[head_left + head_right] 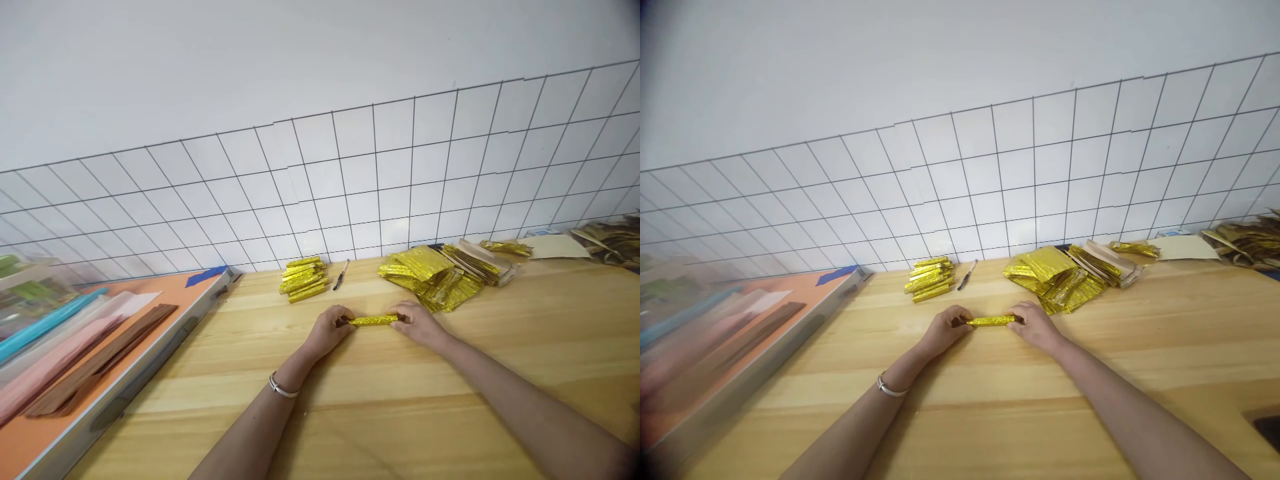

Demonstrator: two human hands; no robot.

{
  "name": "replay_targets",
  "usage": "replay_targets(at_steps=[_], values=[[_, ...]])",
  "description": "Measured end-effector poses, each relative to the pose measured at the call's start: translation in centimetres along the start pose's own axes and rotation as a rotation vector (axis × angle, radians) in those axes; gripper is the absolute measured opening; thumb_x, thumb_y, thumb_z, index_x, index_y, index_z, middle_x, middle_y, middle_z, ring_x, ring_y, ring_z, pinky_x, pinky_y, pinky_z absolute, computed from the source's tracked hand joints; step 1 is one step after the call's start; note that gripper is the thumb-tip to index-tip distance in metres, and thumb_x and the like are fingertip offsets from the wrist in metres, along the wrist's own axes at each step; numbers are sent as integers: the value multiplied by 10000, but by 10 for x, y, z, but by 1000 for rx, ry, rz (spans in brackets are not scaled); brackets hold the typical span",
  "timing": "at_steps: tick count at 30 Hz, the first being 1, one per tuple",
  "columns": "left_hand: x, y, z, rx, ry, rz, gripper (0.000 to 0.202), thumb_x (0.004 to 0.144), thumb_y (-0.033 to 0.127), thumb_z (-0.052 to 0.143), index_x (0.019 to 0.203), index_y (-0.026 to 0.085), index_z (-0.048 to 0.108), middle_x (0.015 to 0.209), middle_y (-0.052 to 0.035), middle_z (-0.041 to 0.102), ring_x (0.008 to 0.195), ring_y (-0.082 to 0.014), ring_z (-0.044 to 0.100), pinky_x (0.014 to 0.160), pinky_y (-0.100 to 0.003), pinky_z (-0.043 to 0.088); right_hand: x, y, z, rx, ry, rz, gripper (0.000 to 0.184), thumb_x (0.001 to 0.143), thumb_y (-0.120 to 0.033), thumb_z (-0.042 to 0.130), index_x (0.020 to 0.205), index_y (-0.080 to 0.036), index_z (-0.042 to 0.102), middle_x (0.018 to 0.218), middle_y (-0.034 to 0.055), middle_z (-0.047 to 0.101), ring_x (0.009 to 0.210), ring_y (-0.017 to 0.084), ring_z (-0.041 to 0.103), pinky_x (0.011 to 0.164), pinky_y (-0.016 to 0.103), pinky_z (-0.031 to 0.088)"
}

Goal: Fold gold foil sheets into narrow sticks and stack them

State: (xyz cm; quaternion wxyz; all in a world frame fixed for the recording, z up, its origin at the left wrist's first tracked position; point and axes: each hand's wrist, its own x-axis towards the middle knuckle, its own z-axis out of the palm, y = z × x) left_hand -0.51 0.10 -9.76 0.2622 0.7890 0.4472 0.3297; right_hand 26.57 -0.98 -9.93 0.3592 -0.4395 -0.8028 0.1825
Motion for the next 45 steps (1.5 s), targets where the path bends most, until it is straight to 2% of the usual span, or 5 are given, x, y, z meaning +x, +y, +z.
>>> replay_targets(at_steps=[14,20,26,34,45], values=[[-7,34,8,255,-95,218,285,798,269,602,1078,218,595,955,-48,637,908,-191,549,816,-301,434,-7,-2,8,189,19,46,267,763,-334,619,993,-206,667,818,28,631,629,129,534,577,251,437],[-11,48,14,260,-103,184,314,802,203,560,1115,223,560,992,-38,636,872,-176,569,795,-289,438,-13,-22,1,289,42,107,339,826,-423,539,1047,-181,626,804,23,649,676,141,583,588,247,477],[-6,40,5,124,-109,103,186,830,280,545,976,199,625,929,-32,643,835,-155,571,761,-258,452,-10,-17,-6,276,117,141,338,885,-404,445,1101,-189,591,1034,68,647,934,204,596,816,346,484],[-6,34,4,254,-84,219,237,813,309,593,1026,212,630,935,-49,654,902,-190,562,816,-301,441,-9,-7,2,165,49,100,315,845,-369,514,1093,-193,599,943,68,655,786,179,613,693,315,511],[-8,29,9,251,-62,246,230,861,288,530,1060,232,631,950,-36,665,895,-176,564,816,-292,451,-10,-15,0,-49,-58,-129,241,810,-281,574,1031,-239,660,921,62,665,899,206,564,806,352,447]])
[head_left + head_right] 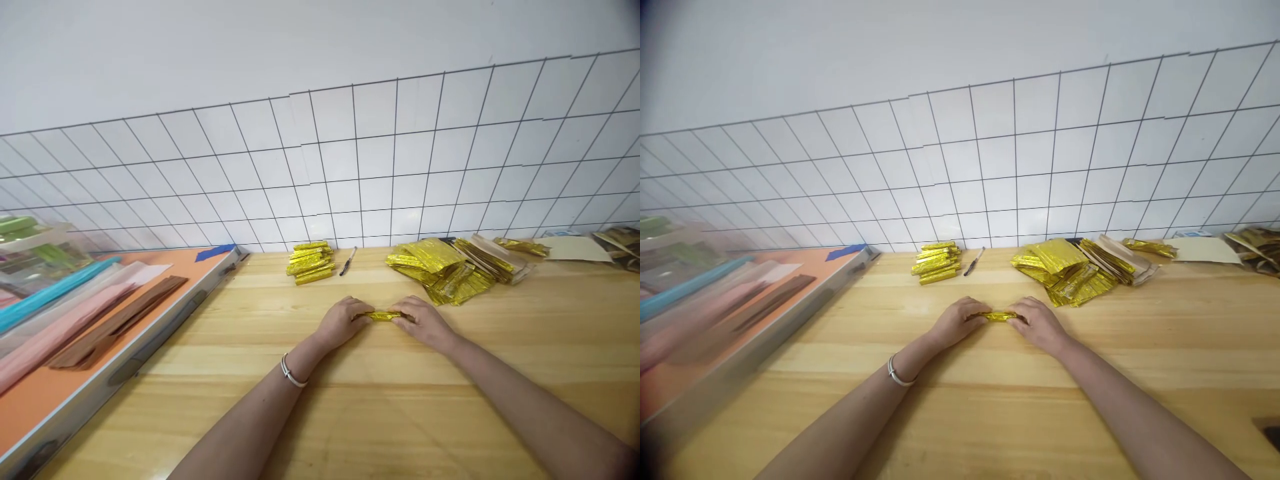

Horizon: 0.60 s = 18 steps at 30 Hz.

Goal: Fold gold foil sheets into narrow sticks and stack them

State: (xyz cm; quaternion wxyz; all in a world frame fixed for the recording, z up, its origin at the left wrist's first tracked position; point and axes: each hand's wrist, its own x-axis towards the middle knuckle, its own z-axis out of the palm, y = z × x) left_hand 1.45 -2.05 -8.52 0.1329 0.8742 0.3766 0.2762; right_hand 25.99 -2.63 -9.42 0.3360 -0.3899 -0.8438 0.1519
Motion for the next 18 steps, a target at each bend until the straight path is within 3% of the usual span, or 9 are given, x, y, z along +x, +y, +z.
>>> replay_targets(at_steps=[11,18], values=[[4,14,2,-74,-2,19,206,868,279,519,1011,211,651,921,-42,675,882,-170,578,826,-287,455,1,-5,2,-54,7,-47,231,795,-290,602,1017,-256,659,918,51,677,888,211,575,798,365,447],[4,13,6,-117,18,0,180,865,263,527,962,216,672,916,-30,684,874,-160,585,820,-275,463,-1,-4,3,-64,33,-36,179,806,-275,591,961,-243,674,896,56,676,870,210,575,774,357,450]])
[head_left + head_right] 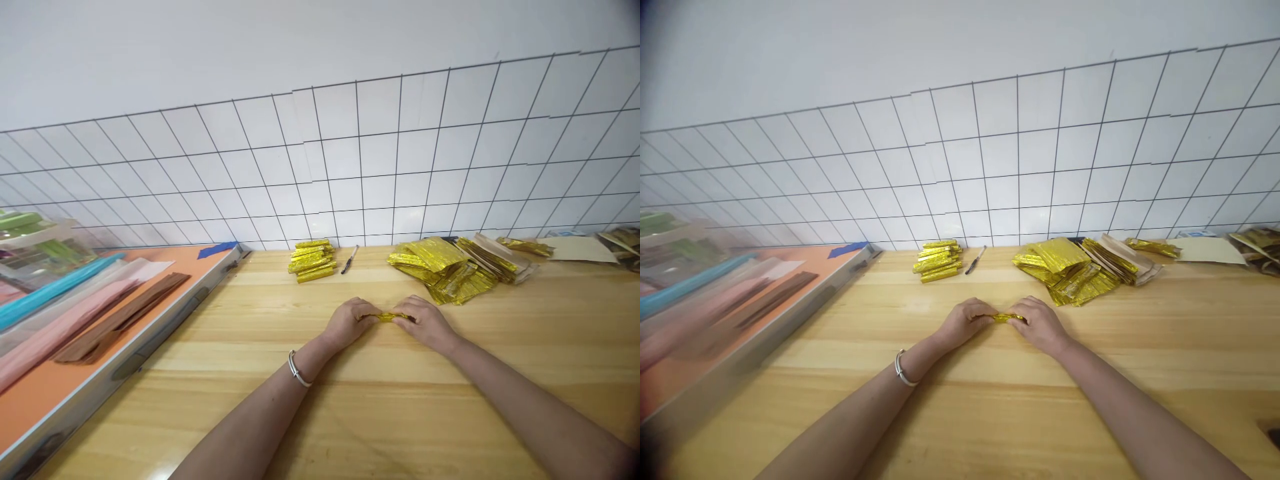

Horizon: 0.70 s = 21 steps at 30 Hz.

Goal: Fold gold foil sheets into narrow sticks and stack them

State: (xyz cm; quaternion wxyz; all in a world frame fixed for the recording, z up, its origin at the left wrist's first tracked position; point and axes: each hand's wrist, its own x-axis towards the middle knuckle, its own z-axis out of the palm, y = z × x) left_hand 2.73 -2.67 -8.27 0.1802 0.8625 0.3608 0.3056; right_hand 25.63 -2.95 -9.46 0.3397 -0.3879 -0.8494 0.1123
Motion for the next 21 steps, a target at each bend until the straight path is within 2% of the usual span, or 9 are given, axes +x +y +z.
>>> replay_targets(at_steps=[5,11,15,21], values=[[0,-1,0,23,-6,12,176,870,262,520,934,203,674,899,-36,683,862,-155,588,802,-267,466,0,-1,-1,5,-6,-11,141,827,-275,571,901,-245,687,871,52,677,856,204,575,775,357,450],[-2,-6,0,30,17,-17,160,864,261,529,913,201,670,872,-39,674,851,-158,584,797,-272,463,0,2,1,19,20,5,179,802,-286,603,964,-247,671,900,54,676,872,208,573,774,363,459],[-3,-8,-1,23,26,-25,146,861,254,533,888,198,666,861,-35,670,840,-157,580,784,-269,459,0,4,2,27,21,4,150,805,-283,592,920,-241,680,877,55,675,844,204,582,759,357,464],[0,2,-1,83,12,-6,143,851,269,549,918,200,655,847,-32,668,821,-160,579,772,-274,443,0,0,1,38,37,-4,146,837,-279,552,898,-240,678,854,58,669,837,205,576,767,364,459]])
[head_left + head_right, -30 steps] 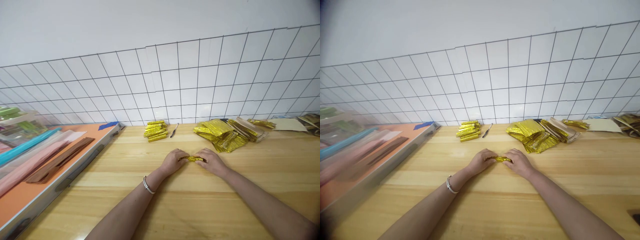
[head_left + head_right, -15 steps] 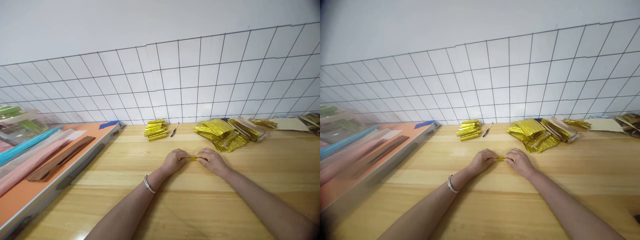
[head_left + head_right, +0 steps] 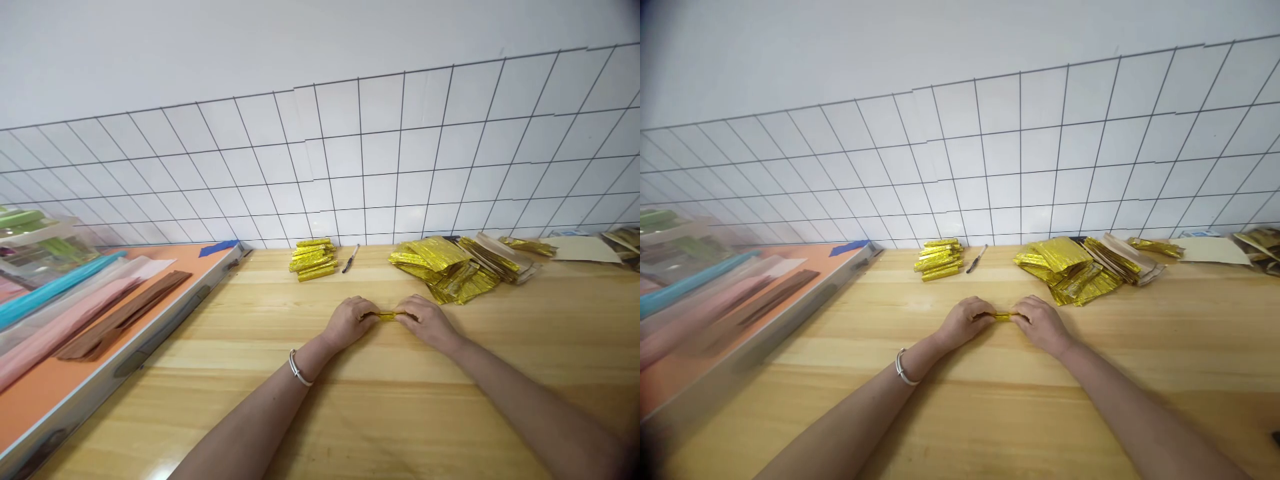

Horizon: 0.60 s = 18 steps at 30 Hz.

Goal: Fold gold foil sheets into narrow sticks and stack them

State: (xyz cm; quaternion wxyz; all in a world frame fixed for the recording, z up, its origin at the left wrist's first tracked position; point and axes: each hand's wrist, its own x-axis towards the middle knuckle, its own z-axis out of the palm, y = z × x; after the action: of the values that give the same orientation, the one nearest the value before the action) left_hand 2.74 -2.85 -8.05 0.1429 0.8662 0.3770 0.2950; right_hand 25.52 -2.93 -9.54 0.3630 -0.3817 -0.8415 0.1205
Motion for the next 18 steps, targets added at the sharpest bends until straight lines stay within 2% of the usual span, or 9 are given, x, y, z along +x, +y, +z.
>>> replay_targets(at_steps=[7,14,18], values=[[2,12,4,-7,9,4,148,827,278,581,938,203,644,870,-27,670,792,-154,581,741,-266,440,1,-11,1,24,7,-25,142,847,-289,542,890,-246,670,827,63,662,829,214,566,751,371,455],[-1,7,8,-120,53,-36,110,823,246,568,858,197,659,847,-34,657,790,-144,584,732,-254,460,2,-17,1,57,27,-4,111,847,-291,539,844,-250,642,811,45,655,817,204,562,747,354,448],[-1,6,9,-145,67,-40,90,813,221,576,859,197,650,848,-27,652,780,-138,579,724,-242,458,2,-18,2,67,4,73,71,812,-272,579,867,-246,614,827,32,632,826,197,553,737,332,439]])
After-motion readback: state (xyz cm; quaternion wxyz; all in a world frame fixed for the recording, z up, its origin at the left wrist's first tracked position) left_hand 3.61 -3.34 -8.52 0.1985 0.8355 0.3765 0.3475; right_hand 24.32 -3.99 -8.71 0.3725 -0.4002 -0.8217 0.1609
